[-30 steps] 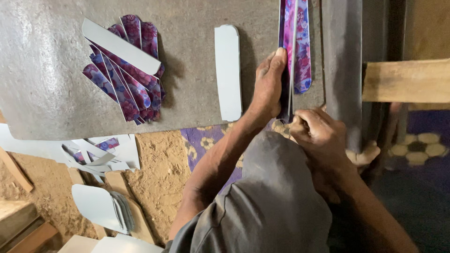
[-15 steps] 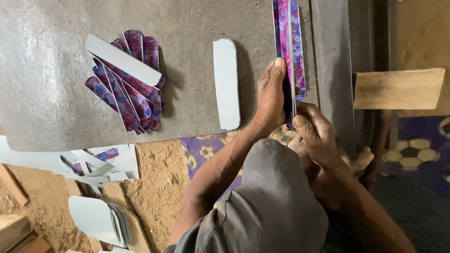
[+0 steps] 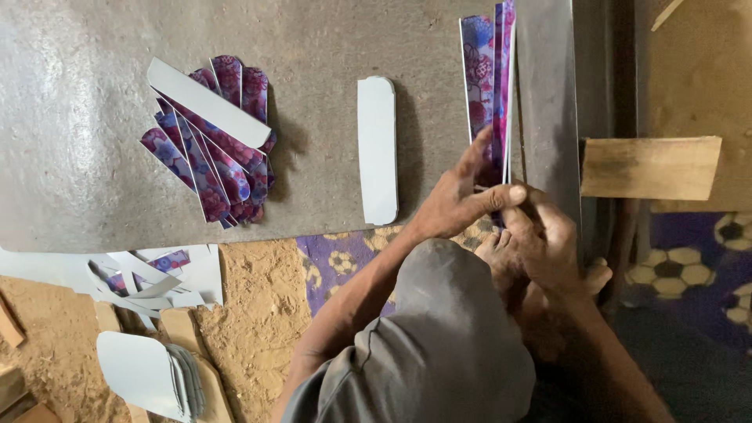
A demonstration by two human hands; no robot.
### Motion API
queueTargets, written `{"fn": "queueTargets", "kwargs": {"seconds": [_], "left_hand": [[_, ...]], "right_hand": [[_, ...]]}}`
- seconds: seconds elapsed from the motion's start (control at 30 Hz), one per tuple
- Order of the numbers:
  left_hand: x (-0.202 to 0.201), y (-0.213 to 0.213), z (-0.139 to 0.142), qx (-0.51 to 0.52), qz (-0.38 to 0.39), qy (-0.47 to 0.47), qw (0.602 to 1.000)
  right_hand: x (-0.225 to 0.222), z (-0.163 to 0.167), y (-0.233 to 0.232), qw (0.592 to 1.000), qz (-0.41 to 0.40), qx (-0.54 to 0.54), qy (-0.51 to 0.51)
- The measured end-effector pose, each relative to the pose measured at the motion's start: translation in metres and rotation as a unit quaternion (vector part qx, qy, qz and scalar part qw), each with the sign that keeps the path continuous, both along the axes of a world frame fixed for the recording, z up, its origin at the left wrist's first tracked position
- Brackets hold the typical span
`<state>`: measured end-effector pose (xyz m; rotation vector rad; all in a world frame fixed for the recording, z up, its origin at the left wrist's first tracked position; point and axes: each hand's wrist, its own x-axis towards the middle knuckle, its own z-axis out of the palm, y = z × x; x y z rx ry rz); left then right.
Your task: The person sits on the floor and bends white plastic strips one at a time by holding each against a metal beam and striking it with a wooden mallet to curve it, placing the finished curved strips onto a growing pile of patterned strips beside them.
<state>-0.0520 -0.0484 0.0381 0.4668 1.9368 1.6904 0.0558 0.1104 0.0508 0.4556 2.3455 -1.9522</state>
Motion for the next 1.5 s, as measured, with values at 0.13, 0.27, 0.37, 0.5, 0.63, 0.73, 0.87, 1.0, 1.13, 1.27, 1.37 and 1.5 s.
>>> {"fn": "queueTargets", "kwargs": {"seconds": [0.13,0.27,0.37,0.5,0.63,0.73,0.87,1.0,1.13,1.27,1.37,1.5], "left_hand": [[0.003,-0.005,0.014,-0.016,-0.073,-0.129,0.989],[0.006,-0.011,0.010,0.007,-0.131,-0.150,0.980],[0.008,-0.016,-0.001,0.112,-0.012,-0.320,0.941],[0.011,-0.013,-0.009,0.052,0.063,-0.178,0.981],[0.014,-0.001,-0.013,0.016,0.112,-0.135,0.984],[0.017,0.004,-0.027,0.141,0.130,-0.230,0.954],[0.016,-0.004,-0.062,0.197,0.156,-0.248,0.936],[-0.003,-0.003,-0.092,0.146,0.108,-0.247,0.952],[-0.039,0.013,-0.099,-0.156,0.147,-0.015,0.977],[-0.038,0.019,-0.090,-0.161,0.174,-0.033,0.971],[-0.031,0.025,-0.087,-0.166,0.185,0.017,0.969],[-0.038,0.027,-0.088,-0.176,0.156,-0.109,0.966]], "right_hand": [[0.007,0.006,0.015,0.995,0.084,0.046,0.001],[0.011,0.007,0.030,0.986,0.151,0.049,-0.050],[0.007,0.006,0.034,0.978,0.065,-0.151,-0.129],[-0.006,0.004,0.019,0.985,0.091,-0.012,-0.147],[-0.015,0.003,-0.002,0.976,0.115,0.159,-0.091],[-0.018,0.003,-0.005,0.981,0.096,0.138,-0.099],[-0.019,-0.007,0.001,0.994,0.067,0.085,-0.017],[-0.027,-0.027,0.002,0.995,0.060,0.073,-0.033],[-0.050,-0.055,-0.003,0.968,0.027,0.247,-0.030],[-0.065,-0.080,-0.009,0.931,0.035,0.363,0.020],[-0.071,-0.092,-0.011,0.960,-0.025,0.279,0.024],[-0.073,-0.097,-0.006,0.986,-0.056,0.134,-0.086]]}}
